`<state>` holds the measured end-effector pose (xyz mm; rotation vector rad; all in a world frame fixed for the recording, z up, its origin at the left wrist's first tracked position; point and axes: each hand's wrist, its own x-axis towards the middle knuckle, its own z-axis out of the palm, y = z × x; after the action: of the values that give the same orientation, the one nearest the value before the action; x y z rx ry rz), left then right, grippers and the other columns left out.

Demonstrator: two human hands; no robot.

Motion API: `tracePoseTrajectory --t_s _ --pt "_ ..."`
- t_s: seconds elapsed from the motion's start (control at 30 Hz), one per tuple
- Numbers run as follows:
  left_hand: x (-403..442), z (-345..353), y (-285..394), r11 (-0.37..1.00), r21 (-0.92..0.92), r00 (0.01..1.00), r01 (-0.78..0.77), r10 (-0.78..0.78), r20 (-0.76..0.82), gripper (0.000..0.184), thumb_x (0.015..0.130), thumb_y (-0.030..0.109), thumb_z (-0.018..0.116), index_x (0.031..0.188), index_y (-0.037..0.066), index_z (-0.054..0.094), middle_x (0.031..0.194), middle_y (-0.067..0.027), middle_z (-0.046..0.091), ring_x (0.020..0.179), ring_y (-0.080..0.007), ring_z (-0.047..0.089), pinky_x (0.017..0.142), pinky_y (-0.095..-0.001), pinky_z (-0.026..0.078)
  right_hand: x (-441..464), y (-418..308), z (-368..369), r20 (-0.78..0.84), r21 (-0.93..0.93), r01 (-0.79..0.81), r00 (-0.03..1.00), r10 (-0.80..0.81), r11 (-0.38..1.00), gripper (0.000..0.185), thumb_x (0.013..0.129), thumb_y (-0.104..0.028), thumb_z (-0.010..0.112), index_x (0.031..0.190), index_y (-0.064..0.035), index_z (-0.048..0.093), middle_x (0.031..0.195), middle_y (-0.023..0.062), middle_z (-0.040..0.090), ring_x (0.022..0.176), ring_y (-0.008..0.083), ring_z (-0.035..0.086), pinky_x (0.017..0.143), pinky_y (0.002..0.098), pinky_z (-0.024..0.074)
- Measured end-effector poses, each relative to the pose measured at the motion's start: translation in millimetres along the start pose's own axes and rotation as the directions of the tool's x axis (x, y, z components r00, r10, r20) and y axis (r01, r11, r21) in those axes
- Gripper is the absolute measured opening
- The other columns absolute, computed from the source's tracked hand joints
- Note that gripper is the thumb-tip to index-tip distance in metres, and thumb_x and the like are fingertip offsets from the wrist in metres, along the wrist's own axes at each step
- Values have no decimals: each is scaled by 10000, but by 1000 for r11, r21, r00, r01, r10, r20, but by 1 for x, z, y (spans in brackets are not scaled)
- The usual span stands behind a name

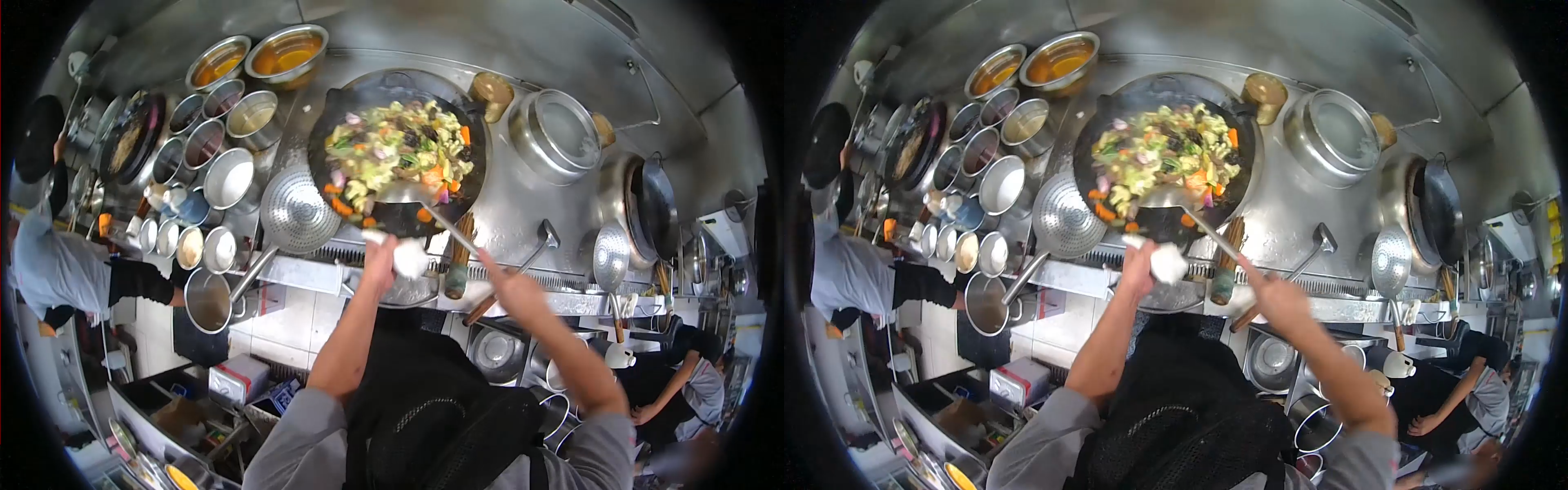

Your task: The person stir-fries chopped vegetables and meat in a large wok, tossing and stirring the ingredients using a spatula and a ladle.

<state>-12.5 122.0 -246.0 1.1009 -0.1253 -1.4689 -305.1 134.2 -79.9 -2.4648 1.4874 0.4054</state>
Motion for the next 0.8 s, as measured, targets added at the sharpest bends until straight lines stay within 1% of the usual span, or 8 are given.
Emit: tracePoseTrajectory --t_s 0.07,0.13,0.3,0.53,0.6,0.7,0.77,0.8 --pt "-10 -25 -45 997 65 999 -52 52 5 358 930 41 622 1271 29 514 1097 -114 663 937 -238 712 735 -423 621 17 -3 84 -138 99 12 990 1 995 834 1002 -126 565 1683 -347 137 958 215 688 769 421 729 646 536 594" --pt "-37 -22 -35 990 69 990 -119 114 79 527 916 3 619 1410 0 435 1188 -144 652 1026 -262 714 810 -448 633 -2 -34 79 -113 278 -54 990 88 959 684 1043 -194 580 1654 -304 295 1027 253 690 805 476 708 681 558 585" --pt "42 -12 14 990 -103 995 94 -90 43 315 935 -6 596 1194 67 432 1038 -149 648 815 -284 729 673 -466 648 -41 -47 13 -294 670 159 954 63 725 583 1009 -140 671 1565 -159 495 978 239 716 812 437 720 734 518 584" --pt "73 -11 18 995 -20 994 94 -93 65 275 885 -22 600 1127 43 488 891 -111 650 702 -242 700 574 -422 603 82 -12 -64 -255 598 -135 902 347 790 537 1067 -188 587 1584 -127 455 832 299 667 777 422 709 745 433 559" --pt "66 -5 26 994 27 993 105 -106 44 235 872 -16 608 1087 35 526 853 -100 652 678 -237 699 557 -414 596 148 21 -44 -433 434 -63 860 269 899 545 1061 -192 570 1581 -119 427 946 335 700 841 502 709 722 557 558" --pt "68 -10 29 982 64 983 179 -181 31 194 889 12 625 1070 -1 557 905 -126 679 706 -256 720 588 -446 621 224 31 -30 -377 424 -147 868 322 894 520 1075 -217 521 1575 -122 416 979 383 675 797 550 666 686 599 546" --pt "77 -17 25 979 81 980 188 -193 57 259 892 15 638 1126 8 529 911 -139 675 714 -275 725 606 -481 640 267 40 11 -586 355 180 808 68 917 547 1080 -244 529 1599 -131 396 895 307 711 690 451 698 649 525 570" --pt "77 -18 24 974 75 973 213 -218 69 274 893 16 650 1136 15 526 946 -143 676 762 -274 730 633 -478 642 262 33 -1 -589 362 174 804 80 916 547 1080 -244 529 1599 -131 396 895 307 711 690 451 698 649 525 570"
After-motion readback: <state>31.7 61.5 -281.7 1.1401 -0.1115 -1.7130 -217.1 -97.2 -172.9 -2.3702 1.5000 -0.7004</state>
